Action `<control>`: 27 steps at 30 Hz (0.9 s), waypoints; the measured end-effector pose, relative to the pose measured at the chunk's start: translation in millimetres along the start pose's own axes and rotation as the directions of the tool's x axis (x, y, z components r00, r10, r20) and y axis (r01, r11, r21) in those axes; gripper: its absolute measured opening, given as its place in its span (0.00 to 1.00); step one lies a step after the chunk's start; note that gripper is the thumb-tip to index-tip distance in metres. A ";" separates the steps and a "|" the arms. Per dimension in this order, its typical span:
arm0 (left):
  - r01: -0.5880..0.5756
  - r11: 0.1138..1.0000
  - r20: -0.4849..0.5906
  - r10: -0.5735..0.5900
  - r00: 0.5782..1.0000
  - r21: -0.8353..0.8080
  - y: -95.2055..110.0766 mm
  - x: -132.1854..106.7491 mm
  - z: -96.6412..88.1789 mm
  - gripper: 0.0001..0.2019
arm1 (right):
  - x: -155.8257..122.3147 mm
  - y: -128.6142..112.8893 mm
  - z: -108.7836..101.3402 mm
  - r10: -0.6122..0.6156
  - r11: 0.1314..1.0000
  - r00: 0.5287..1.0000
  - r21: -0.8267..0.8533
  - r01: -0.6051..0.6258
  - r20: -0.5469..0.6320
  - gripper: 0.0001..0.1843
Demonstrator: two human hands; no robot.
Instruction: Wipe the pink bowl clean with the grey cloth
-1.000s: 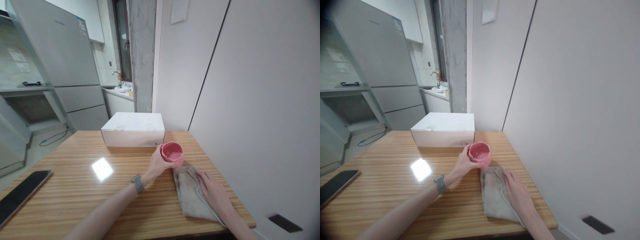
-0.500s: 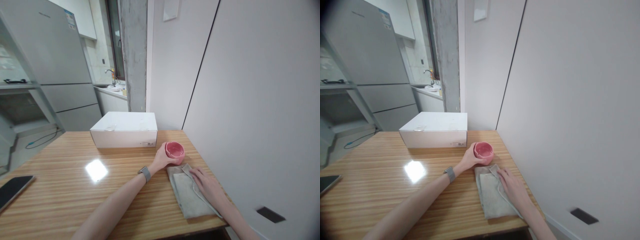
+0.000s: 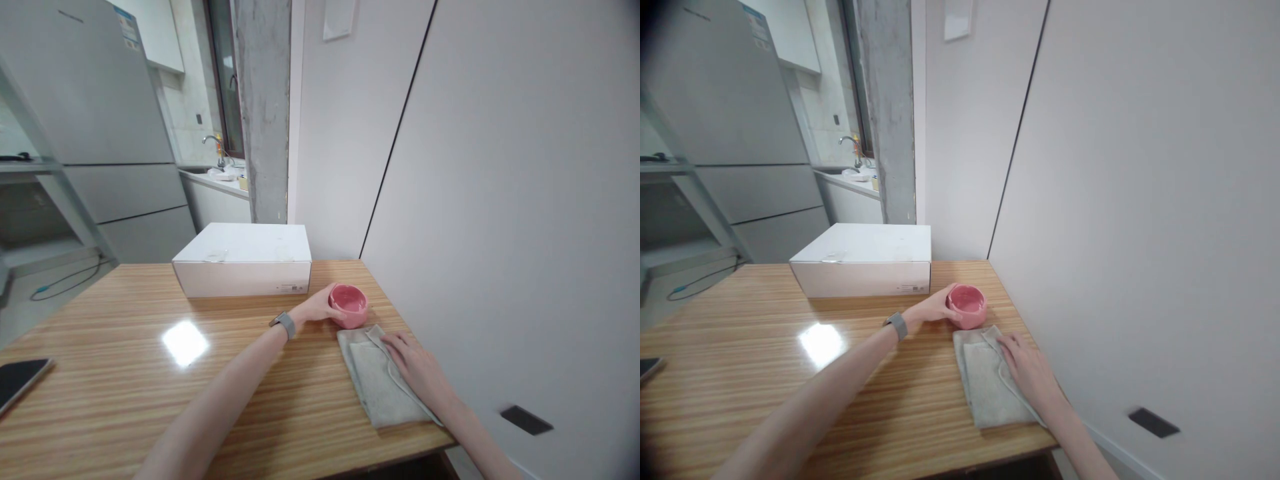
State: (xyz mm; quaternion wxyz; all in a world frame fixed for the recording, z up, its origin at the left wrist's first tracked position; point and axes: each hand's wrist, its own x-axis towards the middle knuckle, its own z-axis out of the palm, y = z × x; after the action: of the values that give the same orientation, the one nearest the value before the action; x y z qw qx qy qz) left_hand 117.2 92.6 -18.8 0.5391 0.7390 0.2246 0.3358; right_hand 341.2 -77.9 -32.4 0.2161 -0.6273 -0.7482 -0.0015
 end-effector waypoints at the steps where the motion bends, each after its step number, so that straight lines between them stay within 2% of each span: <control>1: 0.012 1.000 0.007 -0.012 1.000 0.008 1.1 0.2 -1.5 0.41 | -0.2 -1.1 -1.1 0.002 1.000 1.000 -0.019 -0.002 -0.002 0.17; 4: 0.046 0.997 -0.045 -0.043 0.998 0.065 7.8 -7.1 -4.0 0.52 | -0.8 -6.7 -9.0 0.023 0.996 0.999 -0.088 -0.025 -0.034 0.18; 6: 0.066 0.992 -0.116 -0.053 0.992 0.112 16.9 -21.1 -4.6 0.55 | -1.6 -13.7 -16.2 0.022 0.993 0.994 -0.113 -0.034 -0.106 0.17; 8: 0.053 0.980 -0.184 -0.017 0.983 0.192 30.6 -43.5 -5.3 0.47 | -3.1 -25.9 -21.5 0.012 0.994 0.979 -0.101 -0.033 -0.201 0.17; 11: -0.005 0.938 -0.207 0.082 0.975 0.347 55.0 -90.7 -8.2 0.24 | -6.9 -58.1 -18.5 0.005 1.000 0.958 -0.015 -0.009 -0.288 0.15; 13: 0.025 0.918 -0.192 0.056 0.980 0.396 67.9 -127.1 -11.4 0.16 | -10.0 -88.5 -7.6 -0.015 0.997 0.958 0.066 0.035 -0.287 0.12; 15: 0.101 0.888 -0.202 -0.009 0.979 0.450 74.1 -163.0 -15.0 0.11 | -12.7 -122.4 8.7 -0.039 0.988 0.974 0.140 0.071 -0.223 0.10; 17: 0.199 0.808 -0.254 -0.064 0.965 0.554 73.5 -195.1 -18.5 0.11 | -14.2 -155.6 27.3 -0.060 0.978 0.986 0.187 0.090 -0.158 0.11; 21: 0.392 0.538 -0.371 -0.153 0.916 0.746 62.8 -242.9 -23.9 0.13 | -13.4 -206.6 60.5 -0.084 0.979 0.993 0.178 0.098 -0.082 0.16; 24: 0.433 0.376 -0.391 -0.186 0.901 0.819 57.5 -263.5 -25.8 0.14 | -12.3 -228.0 75.6 -0.056 0.995 0.995 0.077 0.062 -0.082 0.18; 27: 0.431 0.320 -0.385 -0.198 0.901 0.844 57.1 -273.2 -25.3 0.18 | -13.4 -238.2 81.5 -0.058 0.998 0.993 -0.016 0.057 -0.102 0.19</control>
State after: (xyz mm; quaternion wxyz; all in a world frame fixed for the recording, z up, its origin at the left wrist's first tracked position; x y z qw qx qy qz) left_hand -87.3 -98.9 -29.3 0.0700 0.8121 0.5667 0.1204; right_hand 92.9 -119.0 -46.6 0.2499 -0.6061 -0.7538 -0.0446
